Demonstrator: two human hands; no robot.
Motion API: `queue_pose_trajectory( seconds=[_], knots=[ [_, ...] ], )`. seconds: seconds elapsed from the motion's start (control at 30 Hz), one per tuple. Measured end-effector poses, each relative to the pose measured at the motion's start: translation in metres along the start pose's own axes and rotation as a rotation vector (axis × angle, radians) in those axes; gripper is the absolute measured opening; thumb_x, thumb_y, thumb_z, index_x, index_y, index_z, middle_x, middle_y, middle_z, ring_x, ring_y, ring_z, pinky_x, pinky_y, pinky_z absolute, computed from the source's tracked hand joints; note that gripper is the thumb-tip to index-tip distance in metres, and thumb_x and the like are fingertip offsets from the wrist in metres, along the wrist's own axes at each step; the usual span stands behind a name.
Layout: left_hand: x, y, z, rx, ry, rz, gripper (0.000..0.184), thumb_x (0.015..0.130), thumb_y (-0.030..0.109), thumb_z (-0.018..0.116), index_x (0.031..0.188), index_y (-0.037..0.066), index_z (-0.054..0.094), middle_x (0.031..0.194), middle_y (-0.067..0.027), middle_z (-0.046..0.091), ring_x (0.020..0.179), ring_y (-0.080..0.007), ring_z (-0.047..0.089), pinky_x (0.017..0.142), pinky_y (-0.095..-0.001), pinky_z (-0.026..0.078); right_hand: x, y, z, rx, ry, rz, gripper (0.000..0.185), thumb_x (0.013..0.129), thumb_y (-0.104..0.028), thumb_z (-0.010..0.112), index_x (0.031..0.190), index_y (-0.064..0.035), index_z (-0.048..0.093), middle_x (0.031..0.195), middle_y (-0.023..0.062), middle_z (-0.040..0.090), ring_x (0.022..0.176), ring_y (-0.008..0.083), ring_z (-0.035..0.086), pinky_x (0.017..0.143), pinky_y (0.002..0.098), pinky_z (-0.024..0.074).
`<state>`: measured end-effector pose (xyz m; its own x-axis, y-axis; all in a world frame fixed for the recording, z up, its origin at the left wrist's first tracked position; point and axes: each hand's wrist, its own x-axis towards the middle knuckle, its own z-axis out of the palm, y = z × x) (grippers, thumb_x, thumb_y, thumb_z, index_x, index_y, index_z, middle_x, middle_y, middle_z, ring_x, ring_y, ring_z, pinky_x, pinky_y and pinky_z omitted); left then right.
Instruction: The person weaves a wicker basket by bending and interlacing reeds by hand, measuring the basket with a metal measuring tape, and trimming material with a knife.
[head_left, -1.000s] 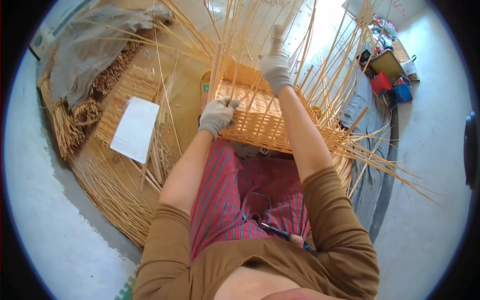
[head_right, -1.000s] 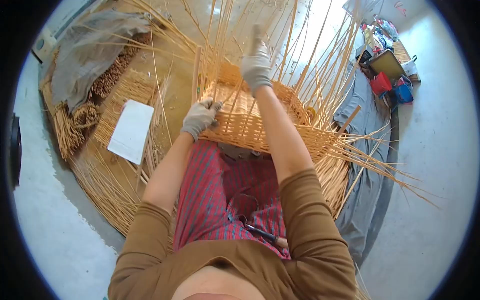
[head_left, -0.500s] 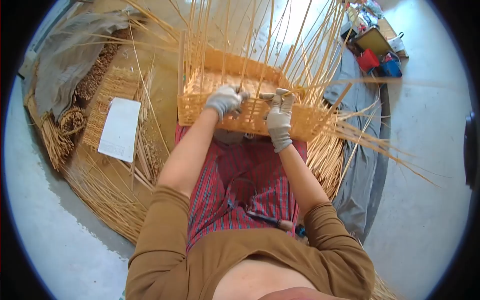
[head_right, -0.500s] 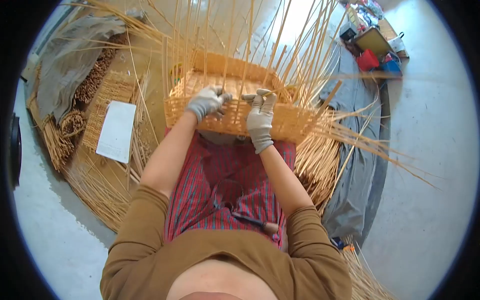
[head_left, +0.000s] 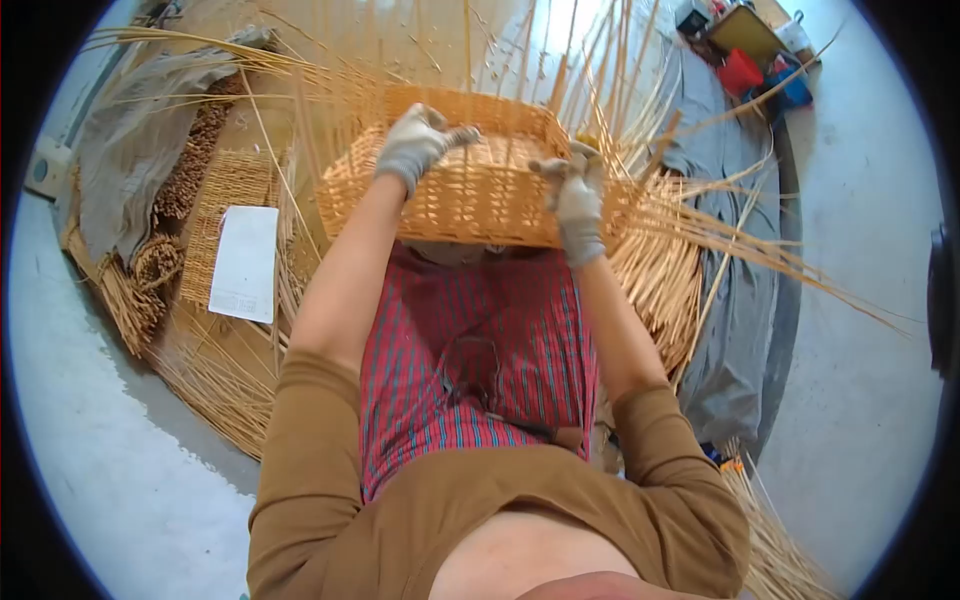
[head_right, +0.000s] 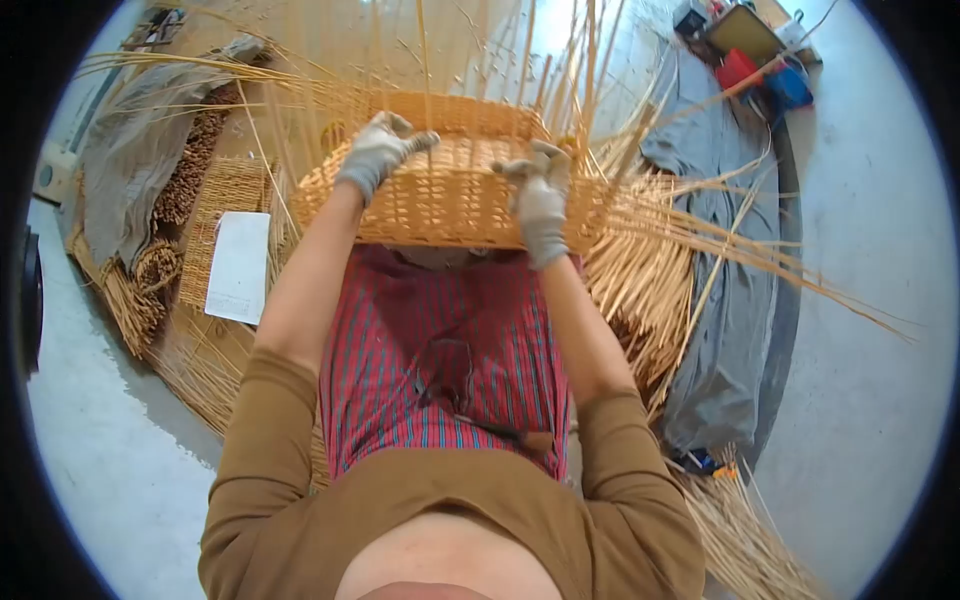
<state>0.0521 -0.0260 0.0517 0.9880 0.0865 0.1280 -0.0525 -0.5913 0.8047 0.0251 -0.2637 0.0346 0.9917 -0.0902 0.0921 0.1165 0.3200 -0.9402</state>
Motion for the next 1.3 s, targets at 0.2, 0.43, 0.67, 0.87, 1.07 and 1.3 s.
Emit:
queue_pose_trajectory(
  seconds=[0.2,0.43,0.67,0.87,1.07,1.3],
  knots=[
    [-0.005,0.037,-0.007,-0.014,0.147,-0.354,0.044,0.074,0.041,0.083,0.09,0.005,0.063,0.075,-0.0086,0.065,0.074,-0.0166,0.06,0.072,-0.0318,0.048,-0.011,0.006,-0.006,0.142,-0.109,-0.068,0.013,0.1,-0.011,0.049,0.111,-0.0057,0.054,0.086,0.0098,0.068,0.076,0.0171,0.066,0.067,0.0326,0.0552],
    [-0.014,0.069,0.055,-0.07,-0.486,-0.406,0.027,0.097,0.025,0.056,0.113,0.003,0.058,0.077,-0.0091,0.065,0.056,-0.0175,0.063,0.052,-0.033,0.052,0.009,-0.016,-0.027,-0.243,0.214,0.007,0.01,0.097,-0.009,0.055,0.107,-0.0093,0.052,0.094,0.0083,0.071,0.081,0.0157,0.068,0.053,0.025,0.0521],
    [-0.01,0.068,0.058,-0.345,-0.323,-0.563,0.037,0.097,0.033,0.057,0.114,0.0,0.06,0.081,-0.0114,0.067,0.062,-0.0195,0.069,0.054,-0.0303,0.059,0.091,-0.039,0.002,-0.234,-0.1,-0.495,0.05,0.096,-0.015,0.058,0.143,-0.02,0.04,0.094,0.0108,0.07,0.085,0.024,0.069,0.07,0.0335,0.0561],
    [-0.006,0.048,0.09,-0.288,0.188,-0.058,0.02,0.095,0.017,0.061,0.109,0.003,0.058,0.083,-0.0111,0.066,0.06,-0.0188,0.068,0.052,-0.0318,0.057,-0.002,-0.031,-0.121,-0.172,0.05,-0.013,0.031,0.1,-0.017,0.054,0.129,-0.0099,0.048,0.092,0.0089,0.07,0.078,0.0167,0.069,0.051,0.0239,0.0509],
    [-0.012,0.127,0.126,-0.29,-0.312,-0.288,0.025,0.098,0.024,0.055,0.114,0.004,0.056,0.084,-0.0143,0.068,0.055,-0.0225,0.064,0.052,-0.0379,0.052,0.017,-0.062,-0.109,-0.416,0.315,-0.004,0.017,0.099,-0.017,0.054,0.114,-0.0097,0.055,0.101,0.011,0.069,0.082,0.0191,0.07,0.057,0.0209,0.0536],
    [-0.002,0.11,0.142,-0.106,-0.34,-0.365,0.042,0.098,0.046,0.05,0.108,0.007,0.061,0.072,-0.0161,0.065,0.056,-0.0233,0.064,0.053,-0.0396,0.05,0.103,-0.103,-0.035,-0.898,0.189,-0.205,0.04,0.096,-0.009,0.052,0.135,-0.0119,0.044,0.102,0.0186,0.063,0.088,0.0255,0.066,0.078,0.0343,0.0545]
  ],
)
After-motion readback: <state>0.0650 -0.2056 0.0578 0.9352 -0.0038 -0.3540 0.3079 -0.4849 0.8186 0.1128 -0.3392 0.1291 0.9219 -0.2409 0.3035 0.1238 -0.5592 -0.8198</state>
